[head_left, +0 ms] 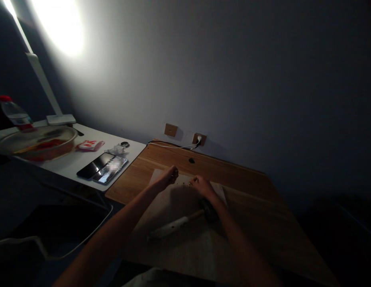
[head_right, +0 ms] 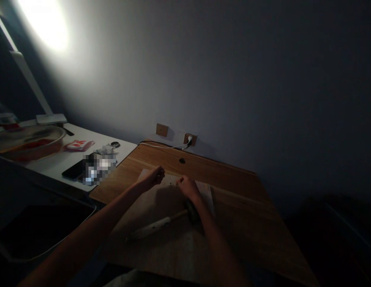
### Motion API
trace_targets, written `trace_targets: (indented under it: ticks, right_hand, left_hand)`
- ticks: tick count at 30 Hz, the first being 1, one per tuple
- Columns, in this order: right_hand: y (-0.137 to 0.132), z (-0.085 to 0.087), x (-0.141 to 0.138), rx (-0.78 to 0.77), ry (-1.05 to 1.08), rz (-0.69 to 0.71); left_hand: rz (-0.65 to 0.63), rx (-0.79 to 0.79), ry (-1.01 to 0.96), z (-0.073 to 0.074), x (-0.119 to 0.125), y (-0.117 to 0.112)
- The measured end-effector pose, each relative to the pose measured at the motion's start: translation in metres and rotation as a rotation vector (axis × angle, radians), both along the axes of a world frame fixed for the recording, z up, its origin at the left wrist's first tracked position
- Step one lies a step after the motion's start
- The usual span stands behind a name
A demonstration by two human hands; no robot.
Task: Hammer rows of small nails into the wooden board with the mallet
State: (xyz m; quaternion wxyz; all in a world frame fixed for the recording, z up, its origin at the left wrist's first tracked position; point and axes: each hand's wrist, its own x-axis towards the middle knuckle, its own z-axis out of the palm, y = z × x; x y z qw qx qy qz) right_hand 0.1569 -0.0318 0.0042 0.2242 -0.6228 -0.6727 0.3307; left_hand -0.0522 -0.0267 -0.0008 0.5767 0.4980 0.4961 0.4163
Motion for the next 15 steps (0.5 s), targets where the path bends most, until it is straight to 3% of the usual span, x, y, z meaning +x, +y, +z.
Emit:
trace_targets:
  ticks: [6,9,12,15]
  right_hand:
    - [-0.017,0.004,-0.009,0.051,-0.288,0.113]
    - [-0.019,0.010,-0.010,0.100,-0.321,0.105]
    - [-0.014,0.015,-0.010,0.141,-0.299,0.075]
    - [-0.009,0.019,-0.007,0.156,-0.237,0.046]
  left_hand:
    - [-0.140,0.342,0.685,-0.015,0.012,-0.008]
    - [-0.198,0.397,0.879,-0.018,0.019,-0.011]
    - [-0.190,0.393,0.917,-0.017,0.025,-0.011]
    - [-0.066,0.272,0.618,-0.011,0.032,-0.008]
